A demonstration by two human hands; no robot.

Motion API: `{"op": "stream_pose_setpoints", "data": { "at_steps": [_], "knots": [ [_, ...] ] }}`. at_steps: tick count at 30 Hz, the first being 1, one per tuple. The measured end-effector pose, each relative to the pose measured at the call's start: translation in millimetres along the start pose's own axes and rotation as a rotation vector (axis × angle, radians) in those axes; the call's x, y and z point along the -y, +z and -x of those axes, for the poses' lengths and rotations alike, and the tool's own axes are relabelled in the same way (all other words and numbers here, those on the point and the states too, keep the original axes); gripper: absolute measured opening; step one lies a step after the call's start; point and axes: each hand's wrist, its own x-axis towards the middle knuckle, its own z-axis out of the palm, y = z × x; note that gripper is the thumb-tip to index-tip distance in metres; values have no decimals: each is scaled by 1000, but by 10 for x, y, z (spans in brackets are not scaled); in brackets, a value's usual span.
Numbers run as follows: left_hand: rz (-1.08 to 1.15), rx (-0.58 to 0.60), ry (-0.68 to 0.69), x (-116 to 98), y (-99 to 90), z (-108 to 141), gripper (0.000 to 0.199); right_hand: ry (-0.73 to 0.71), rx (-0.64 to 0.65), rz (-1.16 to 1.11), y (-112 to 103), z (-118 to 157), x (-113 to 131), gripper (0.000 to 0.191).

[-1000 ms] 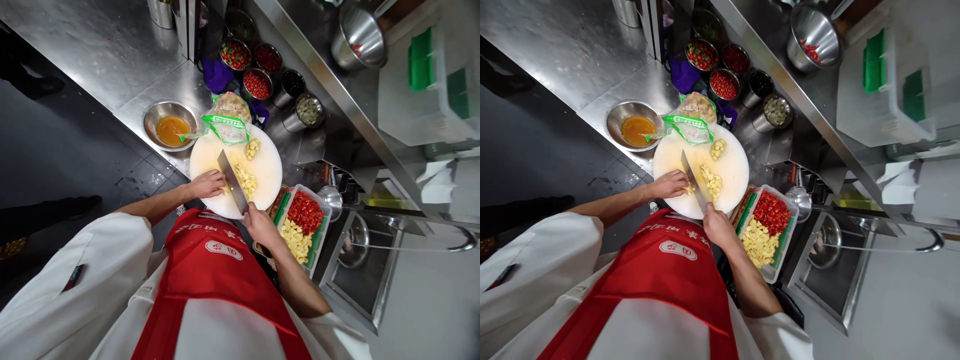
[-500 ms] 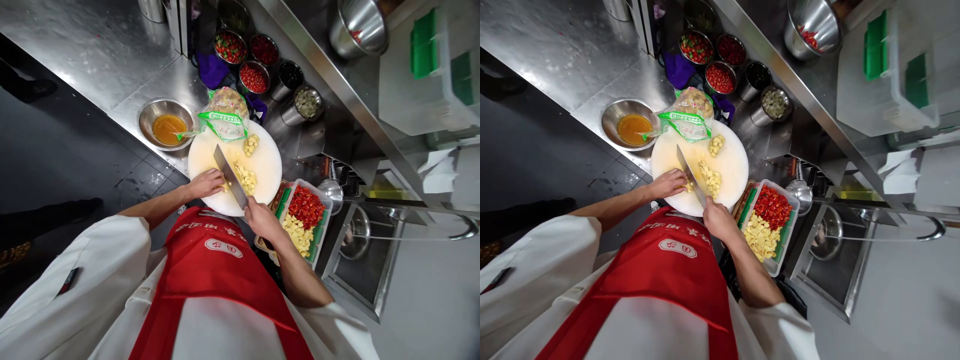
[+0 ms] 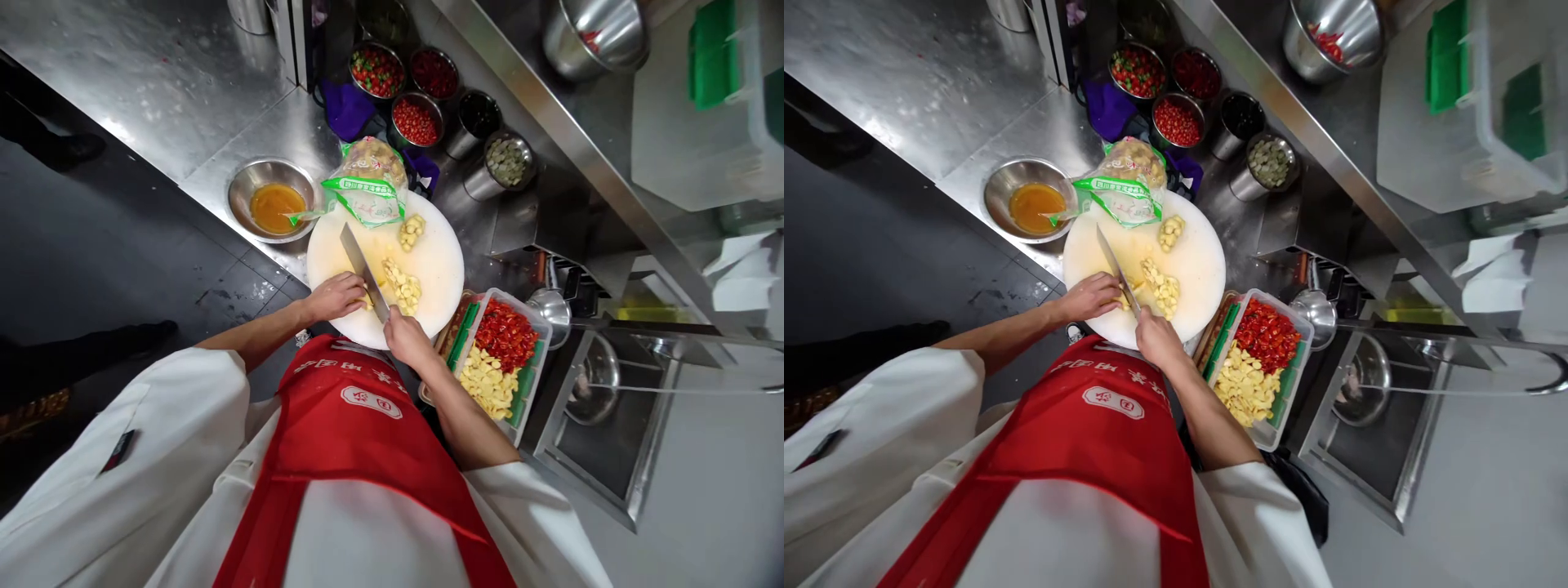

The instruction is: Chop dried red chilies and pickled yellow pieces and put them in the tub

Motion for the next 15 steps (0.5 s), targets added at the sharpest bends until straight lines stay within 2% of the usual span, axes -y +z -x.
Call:
{"op": "stream_pose_setpoints", "data": {
  "at_steps": [6,8,12,15],
  "knots": [
    [-43,-20,-7,-14,14,1,29,-81,1,-4,-91,315,-199,23],
    [-43,-16,-5,-17,14,1,29,-71,21,-5,-52,252,-177,23],
    [-56,-38,19,-23,10,5,27,-67,11,9,-28,-78,-58,24],
    [-60,-61,24,-30,22,11,26,-106,-11,21,-104,3,-109,25]
  ]
}}
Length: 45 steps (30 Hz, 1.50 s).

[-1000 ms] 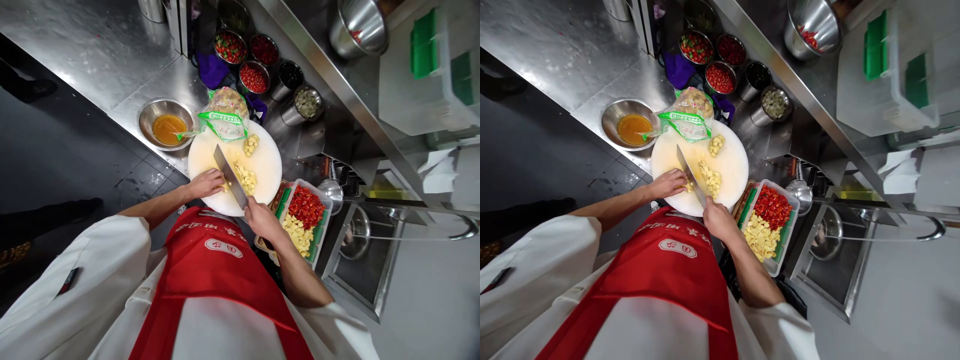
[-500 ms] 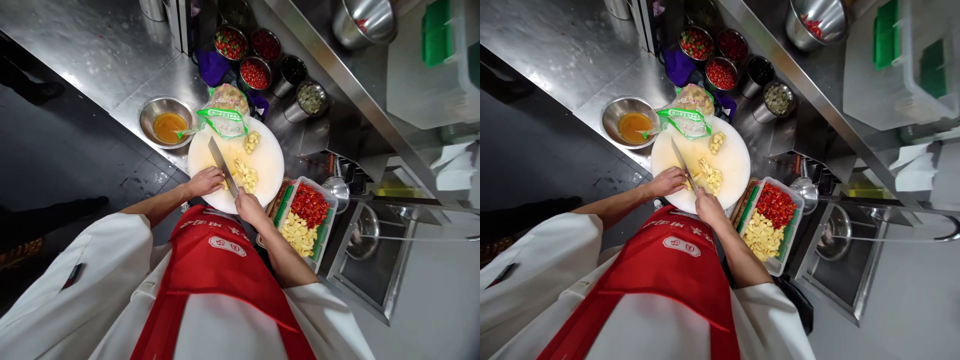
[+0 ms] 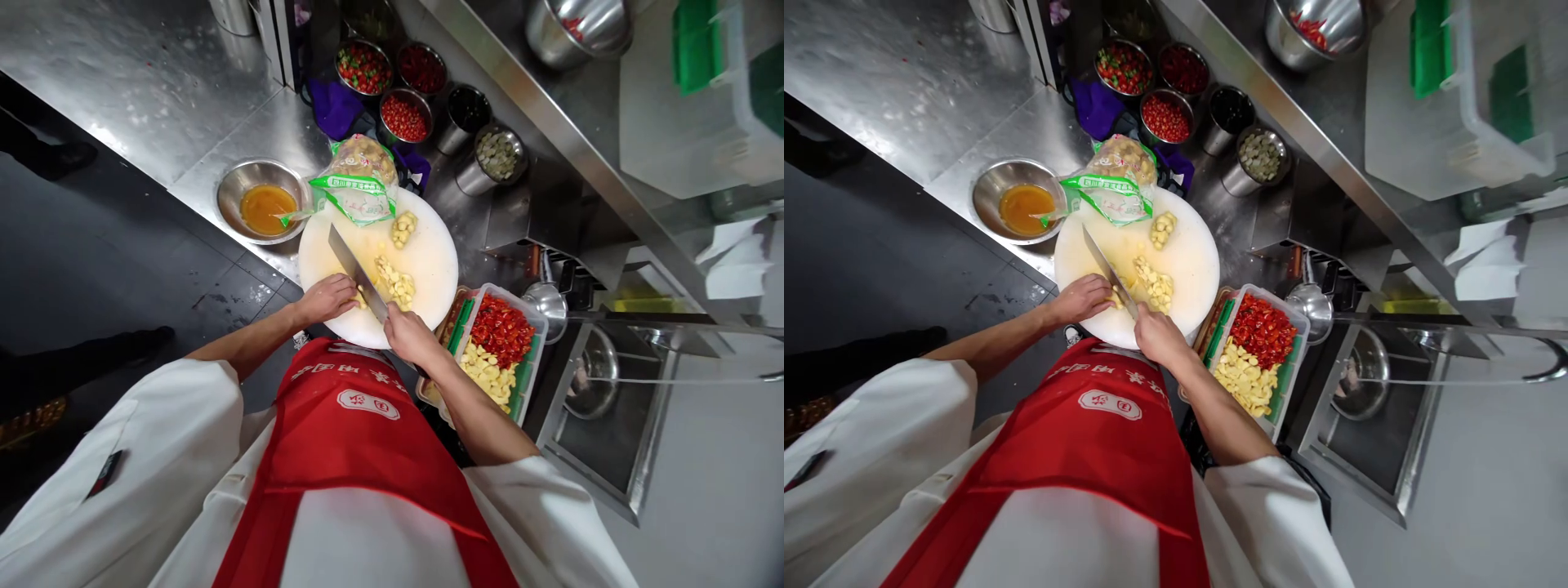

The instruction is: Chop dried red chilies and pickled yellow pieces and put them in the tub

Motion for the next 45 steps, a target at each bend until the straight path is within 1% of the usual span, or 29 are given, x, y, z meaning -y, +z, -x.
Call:
{"op": "stream_pose_setpoints", "data": {
  "at_steps": [3,5,7,9,11,12,14,17,19,21,24,26,27,29,31,33,34,36,38,40,42,45],
  "knots": [
    [2,-2,-4,-6,24,6,26,-3,15,7,-31,293,-77,23],
    [2,-3,1,-4,36,9,26,13,30,13,8,349,-74,22],
    [1,-9,8,3,40,14,26,34,47,25,74,219,-13,21],
    [-3,-16,23,8,35,21,25,41,43,33,116,3,65,22],
    [-7,-23,34,8,27,29,25,22,14,32,99,-132,100,23],
    [-8,-25,36,6,23,32,26,12,-3,27,72,-130,93,24],
    [-7,-26,33,-1,21,37,26,3,-10,14,4,15,35,25],
    [-12,-24,27,-11,29,40,23,19,21,7,-52,343,-68,25],
    [-23,-29,35,-12,34,40,23,31,48,8,-26,406,-77,24],
    [-33,-37,48,-10,34,40,23,44,66,11,39,273,-21,24],
    [-43,-49,55,-12,23,44,23,48,44,13,105,-66,95,25],
    [-46,-49,48,-19,15,47,23,34,12,17,82,-147,108,26],
    [-44,-42,43,-23,14,48,24,24,3,20,55,-112,86,26],
    [-34,-22,28,-33,18,48,24,8,0,27,-8,76,4,26],
    [-15,-8,19,-39,29,46,24,5,21,38,-51,289,-75,26],
    [6,-6,13,-42,39,42,25,22,58,50,-49,374,-94,24],
    [13,-5,10,-42,41,39,25,37,78,55,-28,344,-75,24],
    [18,-5,-1,-44,35,35,25,62,100,57,30,170,2,25],
    [9,-12,-10,-47,19,29,25,59,80,55,70,-44,78,27],
    [-3,-18,-15,-51,4,25,26,41,46,52,56,-148,99,28],
    [-16,-14,-17,-56,-2,23,27,24,30,46,-5,-70,55,28],
    [-34,-15,-23,-57,9,26,27,27,29,50,-114,269,-67,27]
  ]
}}
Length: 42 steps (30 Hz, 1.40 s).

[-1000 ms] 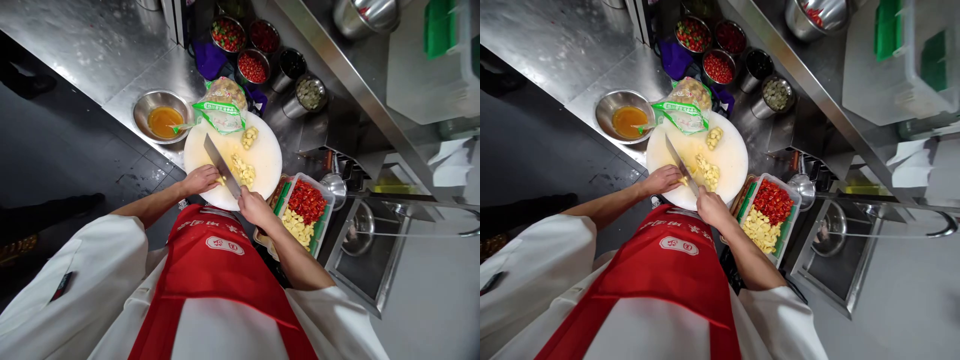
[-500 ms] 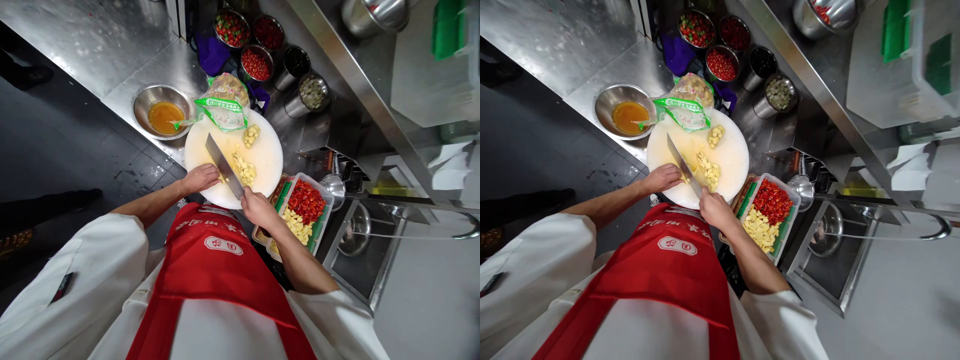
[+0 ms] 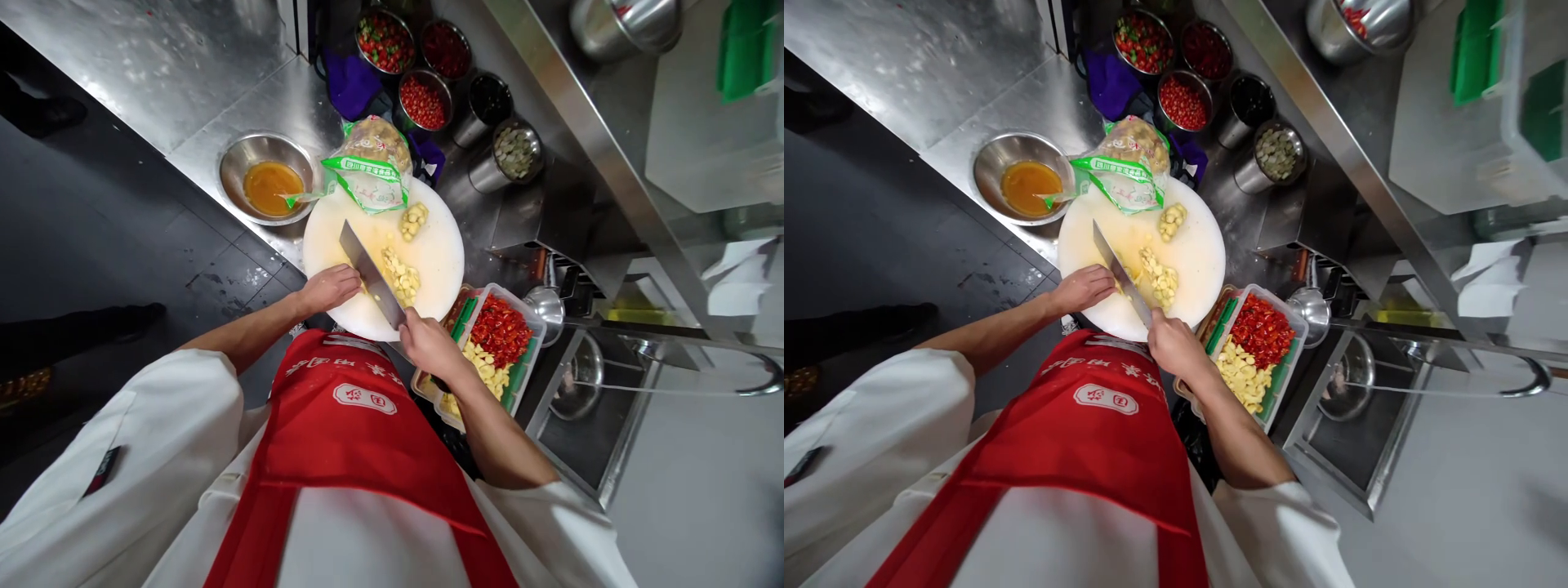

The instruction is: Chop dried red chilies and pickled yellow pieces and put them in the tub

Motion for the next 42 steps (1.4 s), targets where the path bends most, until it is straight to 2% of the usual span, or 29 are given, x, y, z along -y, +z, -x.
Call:
{"op": "stream_pose_setpoints", "data": {
  "at_steps": [2,4,6,11,13,15,21,24,29,31,33,38,40,42],
  "knots": [
    [-6,-14,7,5,13,6,27,8,27,8,-26,195,-68,25],
    [-10,-23,19,12,21,11,26,9,53,5,1,239,-79,25],
    [-5,-19,28,17,20,13,25,8,63,-8,72,106,-29,25],
    [17,-8,32,7,-12,9,25,11,-5,-39,208,-489,170,28],
    [26,-2,20,1,-21,10,24,-1,-29,-46,184,-549,177,28],
    [32,9,6,2,-18,14,24,-11,-25,-49,131,-438,127,28],
    [14,24,14,29,24,25,26,11,41,-19,28,201,-122,24],
    [25,16,22,36,27,22,25,-6,64,-14,86,138,-107,23],
    [59,28,33,46,15,26,26,1,22,-34,165,-422,115,26],
    [33,37,39,51,17,37,26,-3,5,-35,132,-487,135,26],
    [9,52,40,52,23,49,27,-15,9,-39,81,-385,87,26],
    [18,68,20,35,30,60,27,7,56,-24,6,127,-118,25],
    [32,63,14,32,28,58,26,14,85,-15,20,196,-145,24],
    [30,63,21,38,29,57,25,14,92,-20,60,118,-111,24]
  ]
}}
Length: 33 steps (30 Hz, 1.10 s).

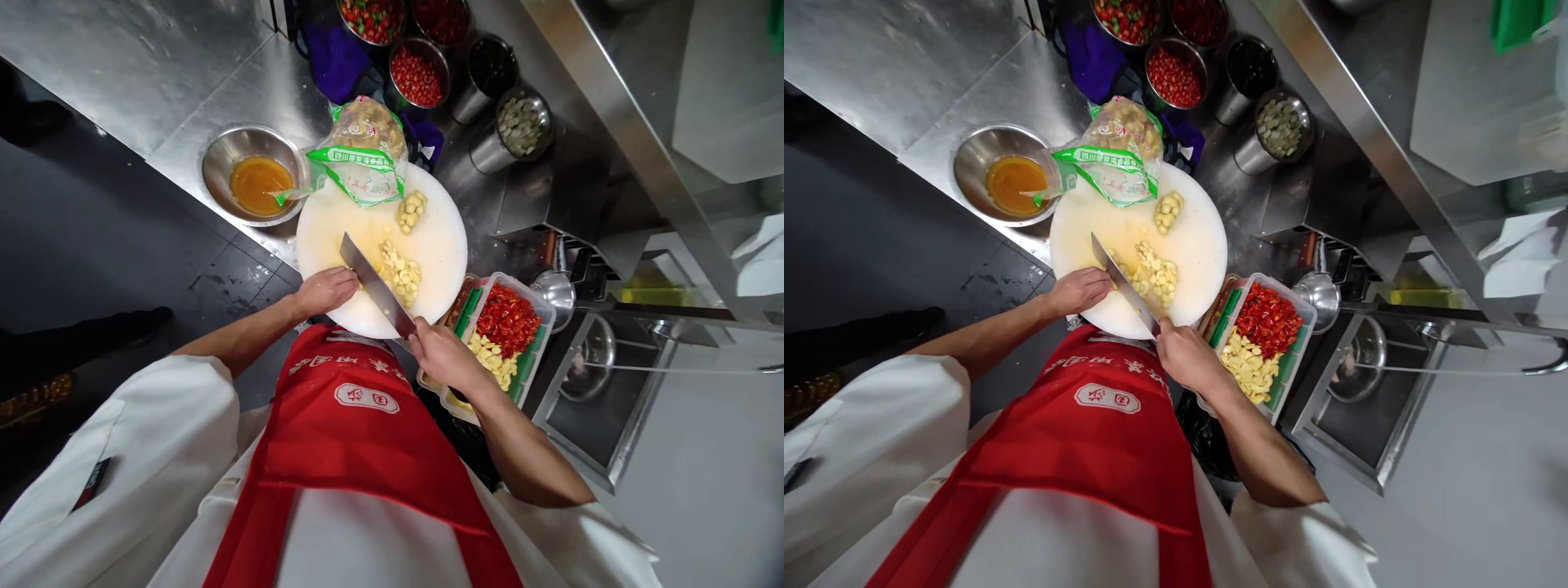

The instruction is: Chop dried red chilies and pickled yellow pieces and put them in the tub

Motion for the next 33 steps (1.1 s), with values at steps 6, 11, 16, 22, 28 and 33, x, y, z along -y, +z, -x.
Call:
{"op": "stream_pose_setpoints", "data": {
  "at_steps": [6,11,16,22,28,33],
  "knots": [
    [-31,-14,48,32,16,-5,24,-57,-93,-47,23,-542,221,27],
    [-6,6,22,28,13,1,24,-43,-91,-27,-20,-296,76,25],
    [-29,31,14,33,25,18,25,-26,-30,-13,-39,24,-84,25],
    [-34,16,26,41,37,20,25,-28,2,-28,-61,-100,-100,25],
    [-20,9,4,38,64,19,22,-99,-91,-86,72,-576,64,27],
    [6,58,-32,33,17,1,22,-97,-228,-226,133,-910,61,26]
  ]
}}
